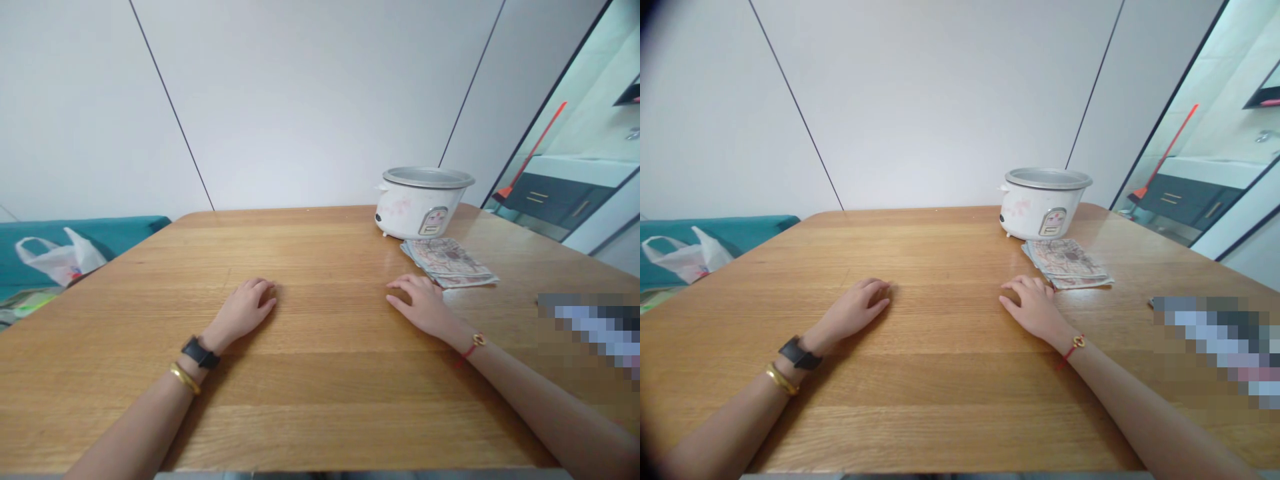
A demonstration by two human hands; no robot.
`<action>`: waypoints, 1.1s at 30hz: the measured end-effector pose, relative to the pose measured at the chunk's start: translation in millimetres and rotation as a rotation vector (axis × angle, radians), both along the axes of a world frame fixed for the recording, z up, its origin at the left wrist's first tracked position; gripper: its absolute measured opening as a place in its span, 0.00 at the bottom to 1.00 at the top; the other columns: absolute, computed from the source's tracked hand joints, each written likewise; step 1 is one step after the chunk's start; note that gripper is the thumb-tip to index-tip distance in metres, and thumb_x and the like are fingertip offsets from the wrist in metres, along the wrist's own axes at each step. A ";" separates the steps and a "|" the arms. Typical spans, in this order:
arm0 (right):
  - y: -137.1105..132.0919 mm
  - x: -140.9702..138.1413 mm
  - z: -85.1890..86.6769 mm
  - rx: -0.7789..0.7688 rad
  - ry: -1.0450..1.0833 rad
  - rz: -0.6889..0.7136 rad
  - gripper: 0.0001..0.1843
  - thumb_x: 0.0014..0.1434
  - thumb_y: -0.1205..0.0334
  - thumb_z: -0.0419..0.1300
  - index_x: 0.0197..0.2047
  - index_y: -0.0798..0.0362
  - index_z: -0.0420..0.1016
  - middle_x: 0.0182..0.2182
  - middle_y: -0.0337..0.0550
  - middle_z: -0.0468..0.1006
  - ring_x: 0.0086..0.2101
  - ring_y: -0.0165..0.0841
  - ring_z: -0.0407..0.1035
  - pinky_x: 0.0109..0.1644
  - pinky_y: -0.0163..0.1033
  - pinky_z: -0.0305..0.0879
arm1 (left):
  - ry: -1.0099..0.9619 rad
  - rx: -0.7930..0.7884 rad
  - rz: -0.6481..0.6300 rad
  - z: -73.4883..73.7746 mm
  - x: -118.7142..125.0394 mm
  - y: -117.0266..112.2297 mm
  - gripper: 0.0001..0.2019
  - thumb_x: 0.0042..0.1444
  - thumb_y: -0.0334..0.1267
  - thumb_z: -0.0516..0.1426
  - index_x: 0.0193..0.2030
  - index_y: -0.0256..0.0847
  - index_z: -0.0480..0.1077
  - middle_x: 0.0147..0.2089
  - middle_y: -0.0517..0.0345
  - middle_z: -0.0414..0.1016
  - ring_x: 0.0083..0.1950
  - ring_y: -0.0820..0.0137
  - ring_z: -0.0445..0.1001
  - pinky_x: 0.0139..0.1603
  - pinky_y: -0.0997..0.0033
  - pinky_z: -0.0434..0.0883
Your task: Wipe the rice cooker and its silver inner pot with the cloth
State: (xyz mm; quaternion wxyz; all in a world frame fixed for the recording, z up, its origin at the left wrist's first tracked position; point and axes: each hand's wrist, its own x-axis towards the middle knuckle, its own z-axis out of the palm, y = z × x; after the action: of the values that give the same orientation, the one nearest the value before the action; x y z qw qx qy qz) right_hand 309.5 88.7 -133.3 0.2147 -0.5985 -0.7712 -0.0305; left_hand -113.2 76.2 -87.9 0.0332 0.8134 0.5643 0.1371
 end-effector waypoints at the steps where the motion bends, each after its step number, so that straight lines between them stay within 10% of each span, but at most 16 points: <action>1: 0.1 0.4 -0.4 -0.006 -0.002 0.003 0.14 0.66 0.51 0.57 0.49 0.44 0.78 0.53 0.45 0.77 0.54 0.47 0.68 0.54 0.55 0.61 | 0.007 -0.009 0.001 0.7 0.5 -0.4 0.17 0.66 0.41 0.52 0.55 0.37 0.73 0.56 0.44 0.76 0.57 0.56 0.74 0.61 0.56 0.69; 15: 1.1 -6.5 2.3 -0.035 -0.002 0.005 0.20 0.71 0.44 0.50 0.52 0.42 0.78 0.55 0.43 0.77 0.53 0.46 0.68 0.55 0.56 0.59 | 0.029 0.003 0.013 -3.1 0.9 0.3 0.18 0.65 0.40 0.52 0.56 0.38 0.73 0.57 0.43 0.75 0.58 0.55 0.73 0.62 0.53 0.69; 33: -1.5 -2.6 4.5 0.005 -0.017 0.023 0.11 0.63 0.62 0.54 0.42 0.45 0.79 0.45 0.43 0.79 0.49 0.43 0.69 0.51 0.51 0.59 | -0.032 -0.020 -0.021 6.8 8.6 -5.5 0.09 0.63 0.38 0.52 0.41 0.41 0.73 0.46 0.48 0.76 0.49 0.59 0.75 0.56 0.57 0.71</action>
State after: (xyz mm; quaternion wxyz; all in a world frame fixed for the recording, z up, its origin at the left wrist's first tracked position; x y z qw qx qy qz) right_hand 307.0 87.1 -128.7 0.2100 -0.5889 -0.7797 -0.0351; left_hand -104.6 70.7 -81.1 0.0517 0.8166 0.5565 0.1443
